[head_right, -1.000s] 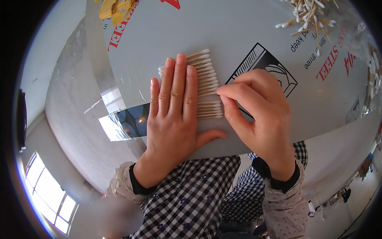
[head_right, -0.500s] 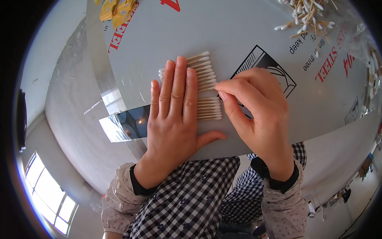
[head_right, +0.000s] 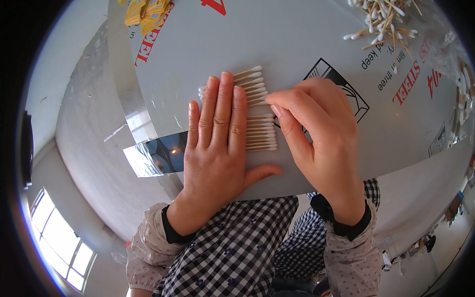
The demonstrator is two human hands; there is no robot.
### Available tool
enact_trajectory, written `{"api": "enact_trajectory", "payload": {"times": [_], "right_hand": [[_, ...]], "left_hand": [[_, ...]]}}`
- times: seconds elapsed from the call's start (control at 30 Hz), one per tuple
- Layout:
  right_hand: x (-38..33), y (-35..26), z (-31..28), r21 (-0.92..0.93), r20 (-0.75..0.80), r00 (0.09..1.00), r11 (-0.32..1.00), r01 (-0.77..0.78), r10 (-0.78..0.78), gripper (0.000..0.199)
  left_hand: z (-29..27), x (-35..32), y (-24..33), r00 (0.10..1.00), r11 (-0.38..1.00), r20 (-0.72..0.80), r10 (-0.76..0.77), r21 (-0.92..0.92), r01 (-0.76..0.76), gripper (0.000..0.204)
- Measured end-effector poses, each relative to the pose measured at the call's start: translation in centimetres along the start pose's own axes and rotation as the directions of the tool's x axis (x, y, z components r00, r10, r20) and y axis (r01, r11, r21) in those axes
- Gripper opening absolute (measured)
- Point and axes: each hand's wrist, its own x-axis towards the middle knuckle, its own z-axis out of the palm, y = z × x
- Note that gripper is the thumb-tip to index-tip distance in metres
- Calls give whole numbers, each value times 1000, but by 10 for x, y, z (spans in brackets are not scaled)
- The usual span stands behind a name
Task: Sorting and arranging cotton swabs on a workbench for packaging.
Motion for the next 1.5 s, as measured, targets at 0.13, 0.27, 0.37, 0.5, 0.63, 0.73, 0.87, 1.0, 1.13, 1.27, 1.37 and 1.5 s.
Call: {"api": "enact_trajectory", "payload": {"times": [0.13,0.27,0.37,0.5,0.63,0.73,0.87,1.0,1.13,1.27,1.37,1.5], "right_hand": [[1,0,-7,-30,48,999,999,17,-15,10],[3,1,-2,-9,2,1000,1000,23,-23,10],[5,2,1,-23,-7,999,999,41,-41,9],[7,0,-2,-41,5,999,998,50,-50,9],[6,4,4,-44,1,998,997,56,-56,8],[6,3,3,-56,-2,998,996,66,-66,8],[7,-2,2,-70,18,999,997,44,-43,5],[14,-4,0,-6,30,1000,1000,9,-9,4],[29,-4,6,37,-4,999,999,-39,39,9],[33,0,8,-42,30,998,998,52,-51,13],[34,0,9,-56,52,987,987,153,-150,13],[31,3,10,-69,77,991,991,114,-108,12]], "left_hand": [[-2,2,0,999,999,4,36,-35,-36,106],[-2,2,-1,999,999,8,34,-42,-33,106],[-1,2,-1,999,998,8,32,-46,-31,106],[-4,2,-1,999,998,7,37,-43,-37,105],[0,1,-3,999,999,16,33,-40,-33,104],[-1,0,-2,999,999,7,36,-39,-36,104],[-2,-1,-2,999,999,8,34,-43,-33,104],[-2,0,-2,999,998,0,35,-54,-34,105],[-2,-2,-2,999,998,-6,31,-58,-32,106],[0,-2,-1,1000,1000,-22,13,-22,-13,98],[1,-4,-2,1000,1000,-11,20,-14,-20,98],[2,-6,-1,1000,1000,-6,26,13,-26,98]]}}
